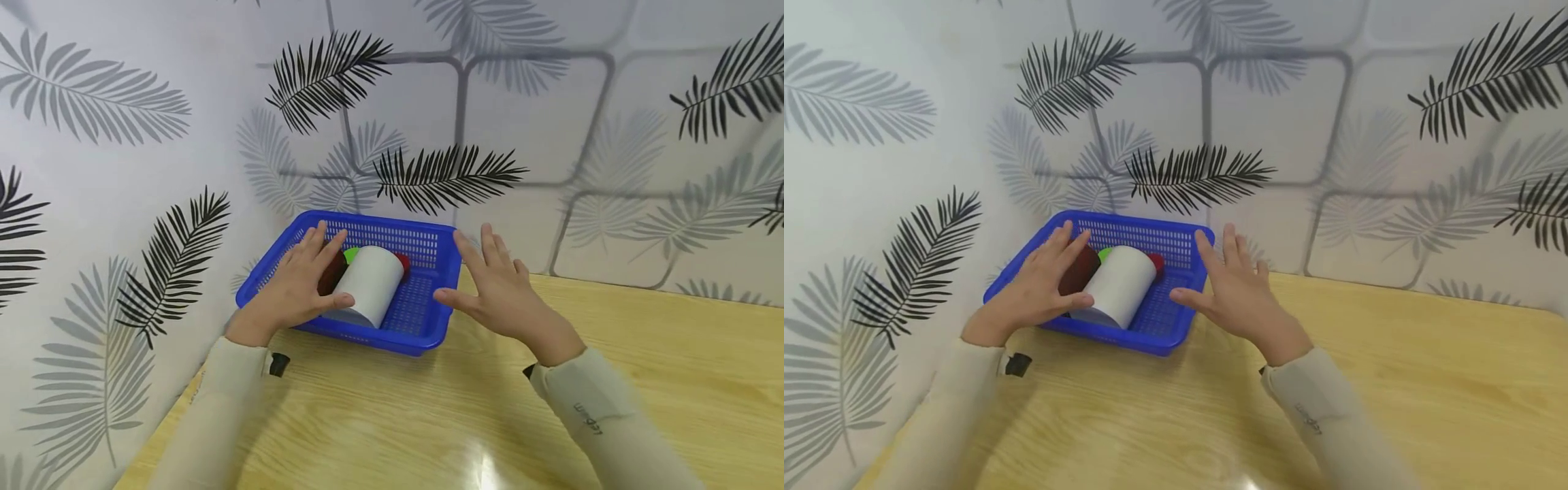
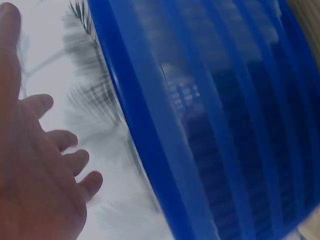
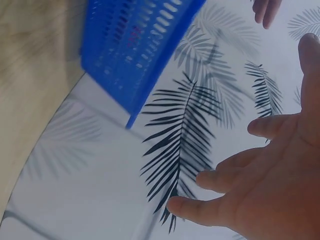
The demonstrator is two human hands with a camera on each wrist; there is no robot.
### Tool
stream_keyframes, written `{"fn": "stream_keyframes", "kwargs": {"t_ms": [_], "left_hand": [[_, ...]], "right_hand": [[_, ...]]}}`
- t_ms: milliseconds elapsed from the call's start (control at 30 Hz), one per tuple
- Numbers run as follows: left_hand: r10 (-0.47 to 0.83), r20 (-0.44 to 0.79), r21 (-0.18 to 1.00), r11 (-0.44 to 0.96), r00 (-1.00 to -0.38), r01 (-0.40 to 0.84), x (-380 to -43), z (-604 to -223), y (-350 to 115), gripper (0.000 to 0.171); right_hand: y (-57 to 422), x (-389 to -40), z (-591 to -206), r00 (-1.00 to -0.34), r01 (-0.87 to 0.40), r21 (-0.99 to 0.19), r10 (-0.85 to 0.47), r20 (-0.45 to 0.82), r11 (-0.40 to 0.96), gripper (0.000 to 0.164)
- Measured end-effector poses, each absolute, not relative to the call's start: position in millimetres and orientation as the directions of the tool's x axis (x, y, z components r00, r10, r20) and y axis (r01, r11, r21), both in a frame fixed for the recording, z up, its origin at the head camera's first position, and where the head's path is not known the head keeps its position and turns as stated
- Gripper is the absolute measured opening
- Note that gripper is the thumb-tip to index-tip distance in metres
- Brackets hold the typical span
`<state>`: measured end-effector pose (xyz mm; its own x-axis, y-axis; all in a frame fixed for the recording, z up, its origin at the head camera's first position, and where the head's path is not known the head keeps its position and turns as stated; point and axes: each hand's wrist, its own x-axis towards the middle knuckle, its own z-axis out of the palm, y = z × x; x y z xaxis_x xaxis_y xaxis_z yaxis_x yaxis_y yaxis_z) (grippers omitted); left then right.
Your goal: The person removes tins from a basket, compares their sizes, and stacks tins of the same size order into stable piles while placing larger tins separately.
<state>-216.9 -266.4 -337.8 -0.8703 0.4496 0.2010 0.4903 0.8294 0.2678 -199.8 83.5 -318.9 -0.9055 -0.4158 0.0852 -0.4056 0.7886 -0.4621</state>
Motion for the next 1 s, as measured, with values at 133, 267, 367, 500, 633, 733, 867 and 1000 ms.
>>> {"fn": "stream_keyframes", "kwargs": {"t_ms": [133,267,367,500,633,733,867,1000], "left_hand": [[0.394,0.169,0.285,0.858,-0.903,0.428,-229,-340,-302,0.109],[0.315,0.149,0.312,0.884,-0.937,0.347,-233,-349,-334,0.109],[0.251,0.132,0.364,0.887,-0.959,0.282,-231,-357,-350,0.106],[0.203,0.105,0.456,0.861,-0.974,0.228,-229,-370,-362,0.102],[0.200,0.096,0.568,0.793,-0.975,0.218,-230,-379,-373,0.098],[0.204,0.066,0.634,0.748,-0.977,0.199,-230,-382,-377,0.097],[0.190,0.026,0.661,0.733,-0.981,0.160,-227,-384,-382,0.101],[0.187,0.026,0.677,0.719,-0.982,0.154,-226,-389,-386,0.105]], "right_hand": [[59,-215,-310,-0.899,-0.419,-0.458,-0.428,0.090,0.784,0.100],[33,-230,-298,-0.899,-0.415,-0.479,-0.429,0.087,0.773,0.097],[15,-242,-291,-0.896,-0.417,-0.512,-0.433,0.094,0.751,0.095],[-6,-259,-291,-0.895,-0.408,-0.567,-0.436,0.095,0.715,0.093],[-27,-274,-296,-0.905,-0.366,-0.620,-0.420,0.064,0.694,0.091],[-38,-284,-304,-0.927,-0.329,-0.619,-0.370,0.065,0.713,0.085],[-53,-294,-319,-0.946,-0.310,-0.589,-0.303,0.114,0.746,0.077],[-69,-299,-340,-0.949,-0.291,-0.577,-0.309,0.069,0.763,0.078]]}}
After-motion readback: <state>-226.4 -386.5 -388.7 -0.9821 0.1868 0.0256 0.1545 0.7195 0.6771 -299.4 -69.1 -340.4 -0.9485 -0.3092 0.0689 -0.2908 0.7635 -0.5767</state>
